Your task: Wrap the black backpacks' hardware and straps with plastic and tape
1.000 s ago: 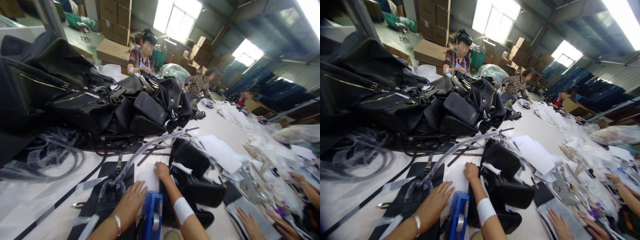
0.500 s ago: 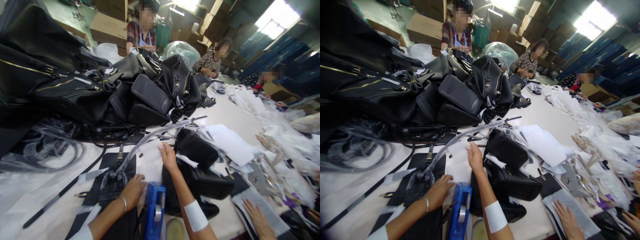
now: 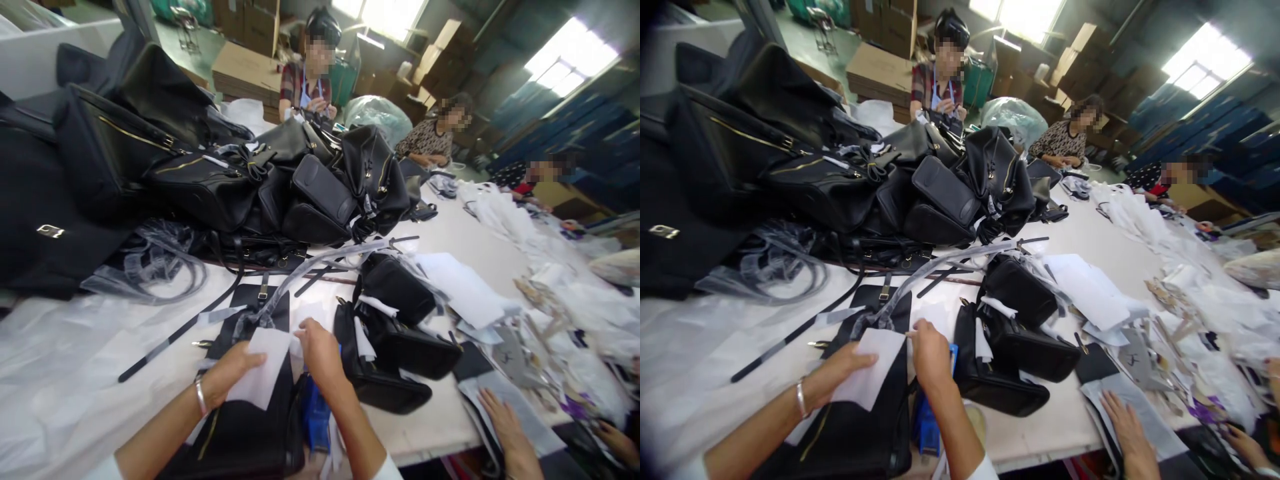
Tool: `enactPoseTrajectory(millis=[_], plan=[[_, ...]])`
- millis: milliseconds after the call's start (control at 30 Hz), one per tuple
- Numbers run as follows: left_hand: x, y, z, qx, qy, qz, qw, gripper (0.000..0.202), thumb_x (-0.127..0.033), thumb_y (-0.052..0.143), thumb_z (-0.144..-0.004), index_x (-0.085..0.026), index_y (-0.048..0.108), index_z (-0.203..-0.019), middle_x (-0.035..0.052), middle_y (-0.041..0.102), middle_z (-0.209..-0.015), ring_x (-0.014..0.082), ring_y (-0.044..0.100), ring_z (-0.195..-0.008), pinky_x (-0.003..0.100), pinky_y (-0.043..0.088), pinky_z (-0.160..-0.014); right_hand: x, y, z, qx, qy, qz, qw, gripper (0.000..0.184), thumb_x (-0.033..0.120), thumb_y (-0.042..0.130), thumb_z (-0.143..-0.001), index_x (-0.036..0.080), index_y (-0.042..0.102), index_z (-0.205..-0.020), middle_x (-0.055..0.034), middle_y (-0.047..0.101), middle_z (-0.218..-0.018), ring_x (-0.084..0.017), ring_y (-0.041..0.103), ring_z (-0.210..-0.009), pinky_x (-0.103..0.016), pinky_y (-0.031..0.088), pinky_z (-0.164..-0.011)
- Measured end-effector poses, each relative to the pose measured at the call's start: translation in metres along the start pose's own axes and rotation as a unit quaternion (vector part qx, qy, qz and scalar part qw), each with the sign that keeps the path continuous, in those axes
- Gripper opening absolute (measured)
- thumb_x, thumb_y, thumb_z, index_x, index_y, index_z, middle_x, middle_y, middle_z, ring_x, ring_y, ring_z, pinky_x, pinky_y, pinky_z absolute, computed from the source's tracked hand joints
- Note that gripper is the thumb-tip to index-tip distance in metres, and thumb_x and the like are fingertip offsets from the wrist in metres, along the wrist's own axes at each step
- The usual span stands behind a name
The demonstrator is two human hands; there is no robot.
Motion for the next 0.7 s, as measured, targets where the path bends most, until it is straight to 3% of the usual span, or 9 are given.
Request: enactPoseTrajectory(millis=[100, 200, 267, 367, 467, 600, 700], plan=[[0.018, -0.016, 0.018, -0.095, 0.021, -0.015, 0.995, 0.042, -0.035, 0.073, -0.070, -0.010, 0.065, -0.103, 0.0109, 0.075, -0.088, 0.0266, 0.070, -0.076, 0.036, 0.054, -0.070, -0.018, 0.022, 0.052, 0.058, 0.110, 0.085, 0.989, 0.030, 0.040, 0.049, -0.092, 0.016, 0.064, -0.083, -0.0132, 0.071, -0.077, -0.026, 0.069, -0.074, -0.029, 0.045, -0.062], [0.031, -0.022, 0.031, -0.088, 0.025, 0.029, 0.995, 0.043, -0.033, 0.072, -0.071, -0.011, 0.063, -0.107, 0.0111, 0.075, -0.089, 0.0285, 0.070, -0.079, 0.038, 0.055, -0.071, -0.024, 0.052, 0.091, 0.095, 0.133, 0.047, 0.985, 0.035, 0.047, 0.048, -0.091, 0.019, 0.065, -0.078, -0.0118, 0.072, -0.076, -0.029, 0.070, -0.076, -0.030, 0.047, -0.061], [0.036, -0.023, 0.034, -0.079, 0.028, 0.056, 0.995, 0.044, -0.031, 0.071, -0.072, -0.012, 0.062, -0.110, 0.0118, 0.075, -0.091, 0.0289, 0.070, -0.080, 0.039, 0.055, -0.072, -0.021, 0.068, 0.103, 0.049, 0.145, 0.022, 0.988, 0.030, 0.042, 0.046, -0.092, 0.020, 0.065, -0.087, -0.0113, 0.073, -0.083, -0.029, 0.070, -0.080, -0.033, 0.049, -0.064], [0.042, -0.022, 0.036, -0.097, 0.053, 0.063, 0.992, 0.041, -0.030, 0.070, -0.073, -0.012, 0.063, -0.110, 0.0122, 0.074, -0.097, 0.0280, 0.070, -0.084, 0.038, 0.054, -0.076, -0.013, 0.078, 0.109, -0.074, 0.138, 0.001, 0.988, 0.027, 0.031, 0.044, -0.091, 0.018, 0.063, -0.105, -0.0140, 0.070, -0.102, -0.030, 0.067, -0.093, -0.038, 0.051, -0.076], [0.047, -0.010, 0.040, -0.103, 0.084, 0.049, 0.990, 0.040, -0.031, 0.070, -0.073, -0.013, 0.065, -0.109, 0.0118, 0.074, -0.101, 0.0272, 0.069, -0.089, 0.037, 0.053, -0.083, -0.005, 0.073, 0.113, -0.153, 0.103, -0.029, 0.982, 0.031, 0.029, 0.044, -0.090, 0.016, 0.063, -0.111, -0.0153, 0.068, -0.110, -0.031, 0.064, -0.101, -0.042, 0.050, -0.087], [0.054, 0.023, 0.046, -0.058, 0.098, 0.063, 0.992, 0.043, -0.038, 0.068, -0.077, -0.014, 0.065, -0.113, 0.0126, 0.072, -0.107, 0.0267, 0.068, -0.095, 0.037, 0.051, -0.089, 0.006, 0.066, 0.124, -0.145, 0.056, -0.127, 0.980, 0.036, 0.029, 0.045, -0.091, 0.020, 0.058, -0.122, -0.0123, 0.065, -0.118, -0.029, 0.062, -0.107, -0.041, 0.050, -0.090], [0.056, 0.044, 0.048, -0.031, 0.112, 0.070, 0.991, 0.046, -0.041, 0.065, -0.080, -0.015, 0.062, -0.118, 0.0128, 0.071, -0.109, 0.0264, 0.067, -0.095, 0.036, 0.052, -0.084, 0.010, 0.061, 0.129, -0.151, 0.021, -0.195, 0.969, 0.039, 0.031, 0.048, -0.090, 0.022, 0.055, -0.127, -0.0115, 0.062, -0.123, -0.028, 0.060, -0.111, -0.039, 0.050, -0.092]])
Point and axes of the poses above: each hand's wrist, its own z-axis away from the middle knuckle, its own y-axis out of the palm, x = y × z, the point moved 2 cm from there along -z, towards the middle knuckle
